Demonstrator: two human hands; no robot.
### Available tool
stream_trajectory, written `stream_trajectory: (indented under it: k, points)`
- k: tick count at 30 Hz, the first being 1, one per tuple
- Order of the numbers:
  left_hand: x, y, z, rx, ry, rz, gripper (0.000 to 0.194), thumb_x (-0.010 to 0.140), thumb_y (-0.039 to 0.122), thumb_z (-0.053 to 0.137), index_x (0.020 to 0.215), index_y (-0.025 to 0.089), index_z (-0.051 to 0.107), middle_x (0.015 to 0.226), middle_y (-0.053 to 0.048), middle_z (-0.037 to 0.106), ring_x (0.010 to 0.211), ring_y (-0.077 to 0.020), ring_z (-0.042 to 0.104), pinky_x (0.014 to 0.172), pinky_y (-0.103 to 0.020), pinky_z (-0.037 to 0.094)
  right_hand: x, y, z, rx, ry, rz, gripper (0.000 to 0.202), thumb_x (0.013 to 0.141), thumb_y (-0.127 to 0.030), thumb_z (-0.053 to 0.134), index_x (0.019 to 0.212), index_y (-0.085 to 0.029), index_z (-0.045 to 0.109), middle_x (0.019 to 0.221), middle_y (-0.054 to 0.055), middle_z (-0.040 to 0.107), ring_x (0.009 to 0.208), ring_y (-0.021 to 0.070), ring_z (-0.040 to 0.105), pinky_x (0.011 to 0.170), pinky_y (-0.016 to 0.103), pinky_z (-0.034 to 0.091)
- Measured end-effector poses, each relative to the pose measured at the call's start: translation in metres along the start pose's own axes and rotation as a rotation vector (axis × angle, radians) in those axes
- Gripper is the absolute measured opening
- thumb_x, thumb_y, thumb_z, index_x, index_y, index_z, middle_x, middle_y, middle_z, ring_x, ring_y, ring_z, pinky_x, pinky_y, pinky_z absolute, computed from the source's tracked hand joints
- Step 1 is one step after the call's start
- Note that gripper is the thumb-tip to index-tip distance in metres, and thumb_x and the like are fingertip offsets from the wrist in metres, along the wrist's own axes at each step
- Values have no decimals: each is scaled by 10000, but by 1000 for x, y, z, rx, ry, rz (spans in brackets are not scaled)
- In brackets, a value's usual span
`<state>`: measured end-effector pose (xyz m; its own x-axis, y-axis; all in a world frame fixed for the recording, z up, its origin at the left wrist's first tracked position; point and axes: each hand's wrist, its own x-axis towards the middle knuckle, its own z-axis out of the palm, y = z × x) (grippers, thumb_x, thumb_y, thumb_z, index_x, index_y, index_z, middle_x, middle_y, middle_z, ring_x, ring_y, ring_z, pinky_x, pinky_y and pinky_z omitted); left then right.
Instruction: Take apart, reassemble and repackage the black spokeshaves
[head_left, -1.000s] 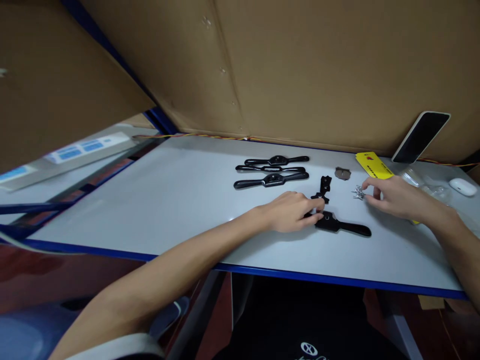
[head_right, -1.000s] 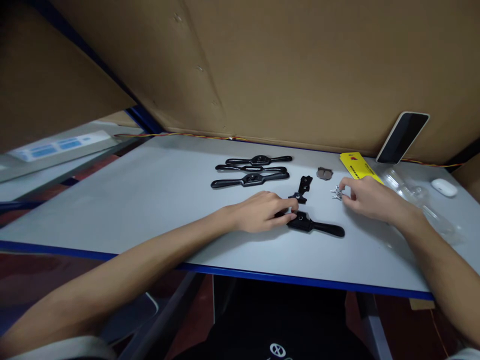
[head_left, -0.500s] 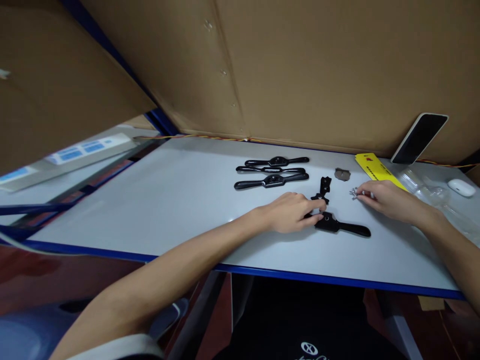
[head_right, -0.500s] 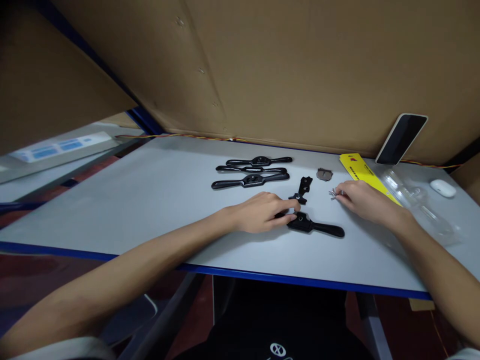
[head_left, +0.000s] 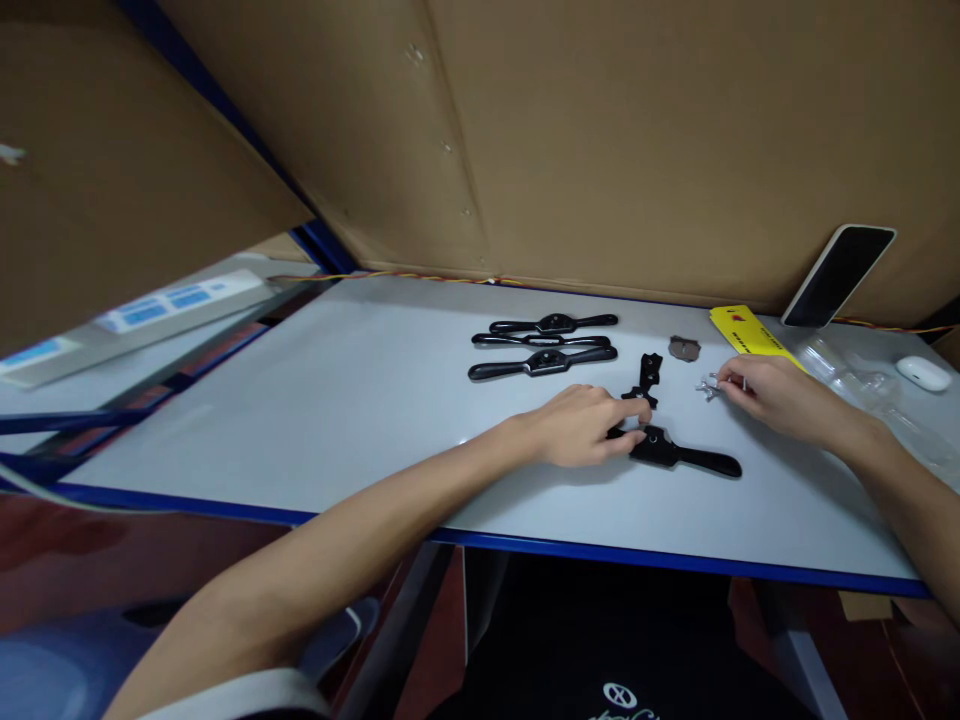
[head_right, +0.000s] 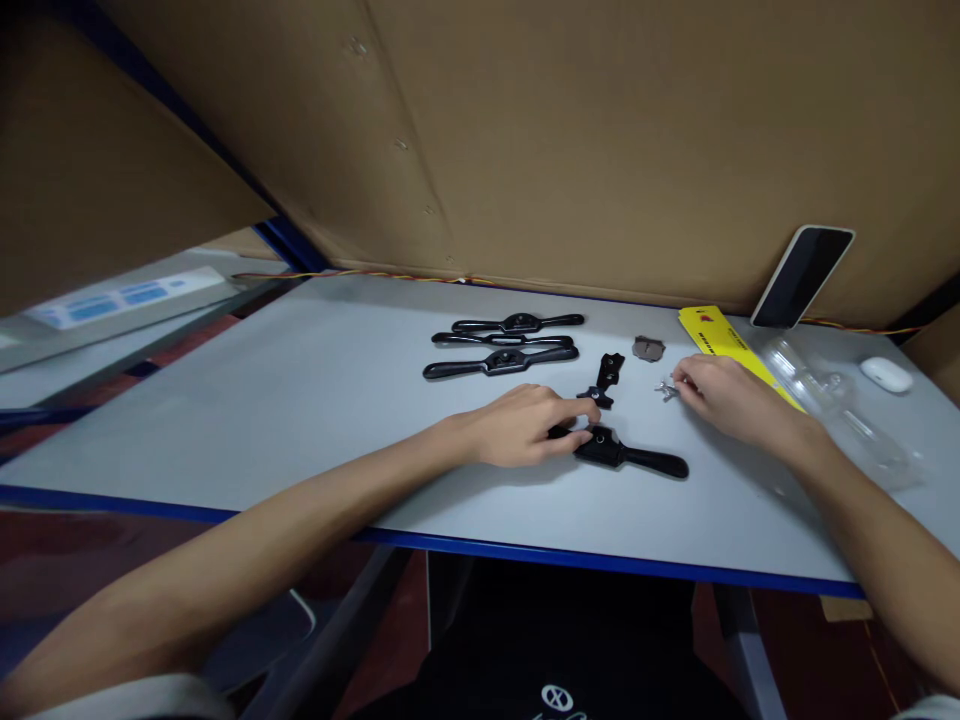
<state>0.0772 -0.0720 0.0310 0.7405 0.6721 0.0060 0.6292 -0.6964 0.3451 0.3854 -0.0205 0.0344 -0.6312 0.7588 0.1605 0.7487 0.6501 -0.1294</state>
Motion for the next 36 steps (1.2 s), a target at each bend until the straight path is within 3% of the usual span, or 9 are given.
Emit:
stream_trajectory:
  k: [5, 11, 15, 20, 27, 32, 36]
  points:
    - [-1, -1, -1, -3, -1, 16, 342, 990, 405, 401, 1131, 221, 651, 589, 23, 534, 544, -159, 450, 576, -316, 287, 1, -4, -5, 47, 32, -15, 225, 1035, -349, 418, 937, -242, 590, 886, 56, 682, 775, 221, 614, 704, 376, 461]
    - [0, -1, 0, -3, 2, 18, 330, 991, 407, 400, 1124, 231, 645, 576, 29, 525, 545, -161, 451, 573, -315, 293, 4, -35, -7, 264, 214, 23, 230, 1035, -403, 452, 967, -238, 596, 882, 57, 710, 767, 211, 646, 716, 373, 489]
    - [1, -1, 1, -9, 3, 20, 349, 991, 419, 399, 1201, 240, 614, 525, 53, 473, 523, -163, 431, 565, -305, 294, 5, -55, 8, 534, 183, 37, 179, 985, -371, 545, 932, -220, 625, 783, 23, 722, 705, 177, 680, 679, 327, 527]
    - [0, 0, 1, -39, 18, 8, 351, 973, 415, 422, 1230, 245, 593, 571, 57, 511, 520, -149, 410, 565, -301, 289, 5, -64, 24, 598, 165, 5, 101, 891, -308, 636, 845, -221, 658, 770, 6, 721, 696, 162, 675, 715, 321, 567]
    - [0, -1, 2, -51, 35, -5, 338, 946, 431, 455, 1136, 232, 651, 533, 54, 471, 491, -140, 379, 547, -284, 263, 1, -78, 16, 691, 248, 3, 144, 897, -327, 641, 912, -223, 739, 877, 41, 774, 776, 188, 721, 741, 341, 609]
    - [1, -2, 2, -77, 29, 3, 331, 944, 431, 450, 1103, 243, 671, 552, 48, 485, 512, -139, 399, 563, -278, 276, -2, -90, 17, 745, 185, -72, 130, 901, -286, 651, 922, -226, 764, 869, 32, 788, 751, 172, 726, 736, 326, 605]
    - [1, -2, 2, -86, 10, -13, 324, 940, 422, 457, 1112, 249, 671, 552, 48, 487, 517, -140, 379, 577, -279, 273, -2, -93, 20, 684, 205, -85, 103, 894, -275, 679, 878, -232, 771, 847, 31, 781, 761, 173, 713, 748, 345, 583]
